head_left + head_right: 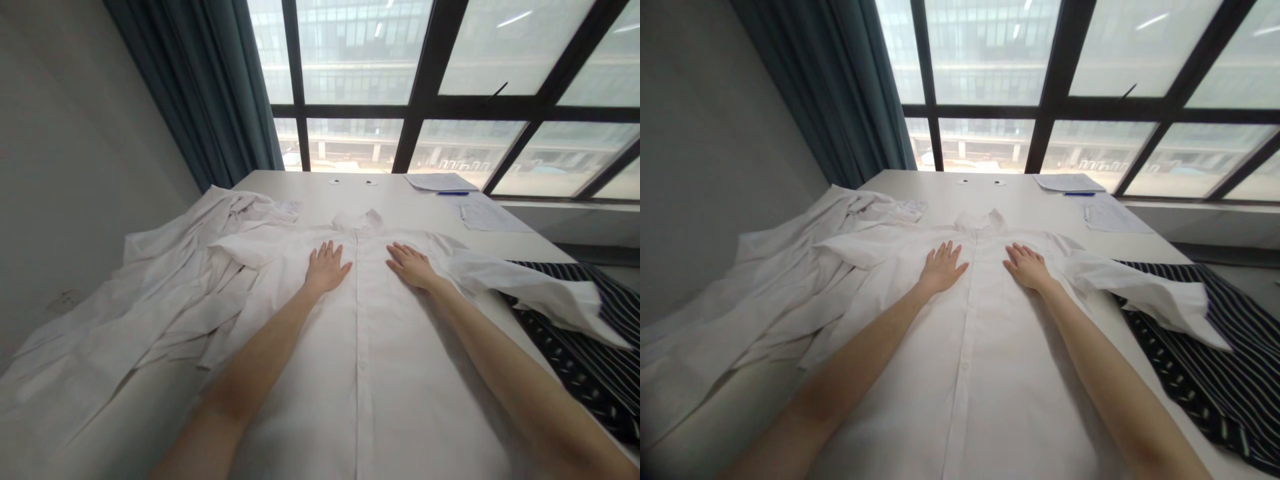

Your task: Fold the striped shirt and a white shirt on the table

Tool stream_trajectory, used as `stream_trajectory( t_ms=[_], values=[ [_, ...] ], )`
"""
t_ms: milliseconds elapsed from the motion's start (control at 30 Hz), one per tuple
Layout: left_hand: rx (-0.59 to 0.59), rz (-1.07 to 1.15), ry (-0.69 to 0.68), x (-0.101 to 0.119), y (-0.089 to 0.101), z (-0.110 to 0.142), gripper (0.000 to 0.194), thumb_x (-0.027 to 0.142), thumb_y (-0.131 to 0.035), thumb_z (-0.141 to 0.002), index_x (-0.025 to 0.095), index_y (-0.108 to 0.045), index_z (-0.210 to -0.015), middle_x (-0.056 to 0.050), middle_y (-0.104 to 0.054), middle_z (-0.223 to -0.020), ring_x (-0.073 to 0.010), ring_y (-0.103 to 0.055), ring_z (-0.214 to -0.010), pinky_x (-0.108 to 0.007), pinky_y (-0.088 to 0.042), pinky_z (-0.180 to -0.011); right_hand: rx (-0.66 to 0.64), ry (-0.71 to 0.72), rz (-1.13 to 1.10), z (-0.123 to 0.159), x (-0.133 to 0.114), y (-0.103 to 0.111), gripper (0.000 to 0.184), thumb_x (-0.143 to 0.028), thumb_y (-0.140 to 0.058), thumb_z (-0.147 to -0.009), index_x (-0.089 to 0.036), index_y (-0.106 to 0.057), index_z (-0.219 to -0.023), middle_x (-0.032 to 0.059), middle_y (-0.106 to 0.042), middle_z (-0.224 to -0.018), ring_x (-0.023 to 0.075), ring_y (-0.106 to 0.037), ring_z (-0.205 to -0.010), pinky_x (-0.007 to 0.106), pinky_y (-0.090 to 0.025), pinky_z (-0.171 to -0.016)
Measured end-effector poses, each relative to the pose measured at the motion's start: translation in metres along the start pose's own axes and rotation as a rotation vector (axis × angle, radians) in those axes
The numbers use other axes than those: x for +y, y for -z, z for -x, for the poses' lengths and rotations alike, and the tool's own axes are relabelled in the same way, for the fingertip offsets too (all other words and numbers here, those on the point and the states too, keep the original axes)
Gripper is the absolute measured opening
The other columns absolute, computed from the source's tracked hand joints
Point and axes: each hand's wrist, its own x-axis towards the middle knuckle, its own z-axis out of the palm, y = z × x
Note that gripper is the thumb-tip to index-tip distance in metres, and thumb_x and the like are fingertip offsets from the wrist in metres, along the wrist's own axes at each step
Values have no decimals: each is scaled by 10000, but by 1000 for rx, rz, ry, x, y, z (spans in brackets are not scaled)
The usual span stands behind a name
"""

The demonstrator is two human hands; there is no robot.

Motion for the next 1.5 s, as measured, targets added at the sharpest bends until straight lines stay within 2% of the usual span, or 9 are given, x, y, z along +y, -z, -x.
stream_trajectory(
  t_ms=[200,367,533,700,900,1067,1167,1367,1500],
  values=[
    [-1,-12,1,1,1,0,664,536,-277,-980,136,-302,-1509,-179,-227,-1586,-318,-186,-1471,-533,-183,-1155,49,-102,-49,-60,15,10,355,-358,-589,-933,-180,-570,-1240,94,-584,-1251,223,-606,-1052,446,-524,-880],
    [15,0,-4,0,0,2,661,530,-289,-978,133,-309,-1506,-182,-239,-1582,-317,-189,-1471,-533,-180,-1157,163,-163,-152,-113,-1,-4,355,-356,-586,-936,-179,-566,-1243,94,-585,-1245,219,-610,-1037,435,-533,-863],
    [24,16,-3,0,0,2,649,530,-302,-973,152,-325,-1499,-171,-255,-1579,-312,-198,-1470,-533,-187,-1156,232,-220,-254,-137,-17,-20,346,-355,-581,-938,-182,-569,-1238,93,-585,-1245,216,-611,-1034,431,-533,-863],
    [18,22,-2,0,1,1,659,528,-302,-973,133,-317,-1500,-172,-238,-1583,-314,-197,-1470,-529,-184,-1158,287,-164,-331,-128,-13,-18,352,-355,-588,-934,-177,-571,-1237,92,-587,-1243,219,-612,-1032,429,-535,-856],
    [46,126,41,1,4,1,714,481,-373,-961,76,-194,-1520,-198,-284,-1560,-297,-216,-1466,-496,-183,-1165,327,-49,-365,-86,-3,-17,350,-355,-586,-935,-177,-571,-1236,92,-588,-1240,218,-612,-1032,430,-534,-858],
    [149,480,160,-2,5,-7,705,378,-528,-910,145,-225,-1502,-185,-379,-1517,-289,-315,-1426,-472,-211,-1158,333,40,-368,-66,-3,-22,329,-352,-593,-931,-173,-587,-1207,87,-603,-1217,210,-615,-1021,427,-530,-860],
    [212,721,223,-5,10,-24,633,347,-549,-913,213,-298,-1479,-134,-475,-1455,-274,-433,-1348,-446,-316,-1115,363,50,-370,-65,-6,-23,167,-225,-580,-901,-187,-707,-1002,65,-668,-1074,213,-610,-1012,450,-475,-942],
    [203,929,273,-7,29,-78,485,432,-215,-1037,268,-293,-1487,-58,-689,-1093,-139,-705,-886,-249,-542,-736,434,14,-361,-64,-9,-20,351,-86,-497,-737,-241,-790,-853,66,-679,-1011,231,-595,-1001,436,-416,-987],
    [219,906,303,-13,28,-99,410,341,-481,-965,246,-511,-1363,-47,-702,-984,-144,-694,-831,-238,-537,-702,473,-13,-358,-63,-9,-20,371,-95,-486,-733,-250,-788,-882,68,-659,-1045,244,-568,-1052,456,-390,-1011]
  ],
)
